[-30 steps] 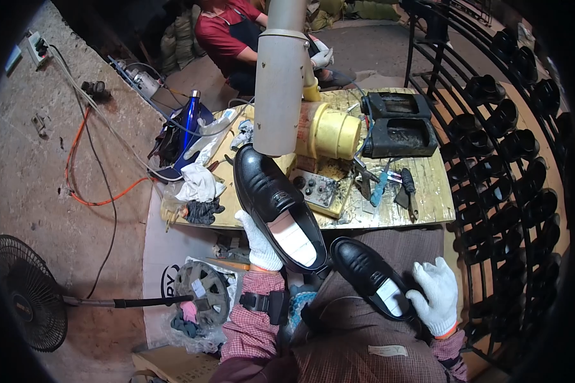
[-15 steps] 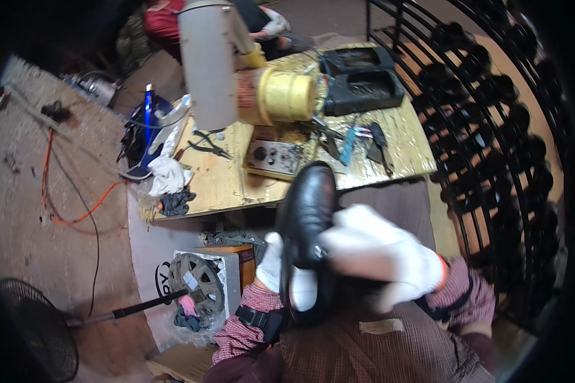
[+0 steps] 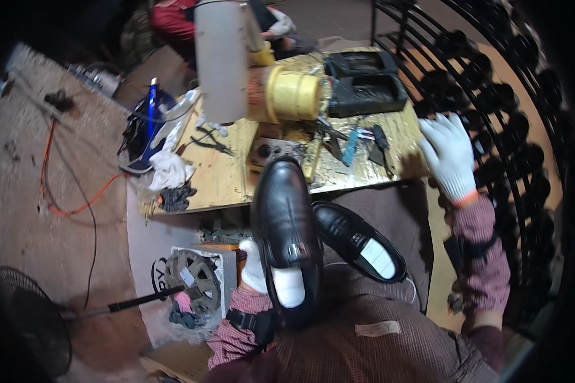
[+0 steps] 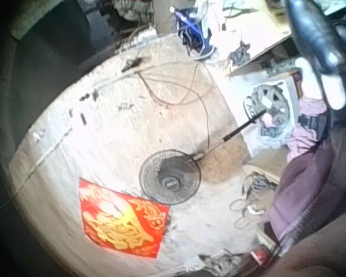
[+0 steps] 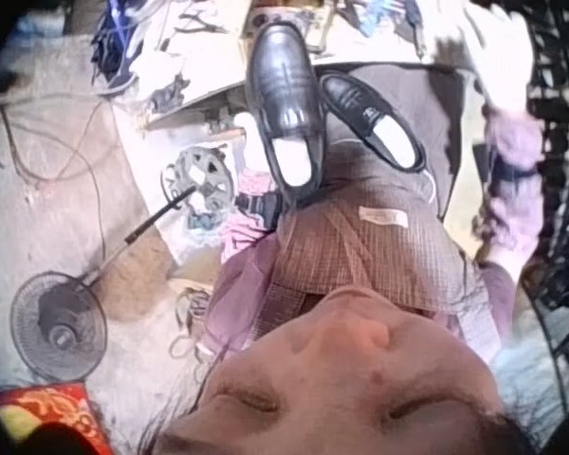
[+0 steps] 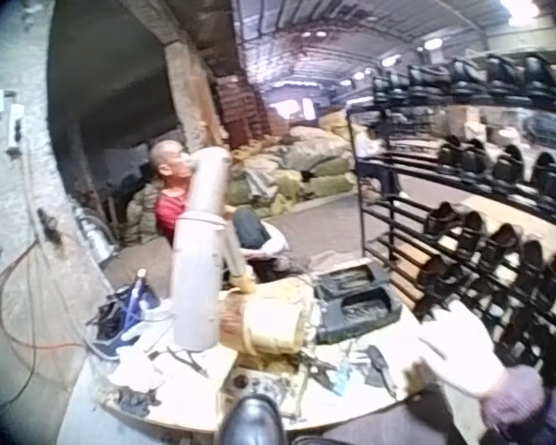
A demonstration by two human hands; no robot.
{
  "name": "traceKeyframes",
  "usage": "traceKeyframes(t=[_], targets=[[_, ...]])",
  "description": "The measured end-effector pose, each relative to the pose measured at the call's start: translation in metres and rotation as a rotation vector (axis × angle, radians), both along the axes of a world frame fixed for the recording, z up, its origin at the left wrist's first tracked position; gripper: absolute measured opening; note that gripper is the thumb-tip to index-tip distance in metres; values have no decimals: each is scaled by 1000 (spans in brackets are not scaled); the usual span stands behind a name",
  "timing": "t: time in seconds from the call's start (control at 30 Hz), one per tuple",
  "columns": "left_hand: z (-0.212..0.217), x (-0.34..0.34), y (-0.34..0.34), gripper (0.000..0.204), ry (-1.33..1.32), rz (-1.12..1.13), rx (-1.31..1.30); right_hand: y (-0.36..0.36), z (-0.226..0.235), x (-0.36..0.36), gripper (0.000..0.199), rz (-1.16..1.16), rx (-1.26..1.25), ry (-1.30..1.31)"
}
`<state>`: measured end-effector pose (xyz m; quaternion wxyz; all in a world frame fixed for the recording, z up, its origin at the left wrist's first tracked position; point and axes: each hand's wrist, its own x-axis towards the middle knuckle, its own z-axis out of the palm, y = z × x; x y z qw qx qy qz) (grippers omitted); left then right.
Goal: The recorder is polishing and inspecting black dress shoes at a workbench in a shoe manufacturing facility.
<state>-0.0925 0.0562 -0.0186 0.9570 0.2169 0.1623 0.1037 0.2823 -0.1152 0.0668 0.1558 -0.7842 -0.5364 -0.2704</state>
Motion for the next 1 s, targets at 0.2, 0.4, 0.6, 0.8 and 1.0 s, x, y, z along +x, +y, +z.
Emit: traceKeyframes(t=[0.2,0.4,0.6,0.8,1.0], targets=[[5,12,41,122,177,281,232,-64,-36,-74,76,255,-249,630],[-4,15,67,105,127,403,168,-73,-63,-131,70,35,-545,1048],[-18,13,35,107,164,344,117,-105,-57,-125,48,-239,-58,1895],[-26,45,-42,125,197,-154,-6,-118,-9,-115,44,-157,51,1719],[-6,71,-61,105,373,-295,-98,-95,-6,-123,46,-133,188,1785]])
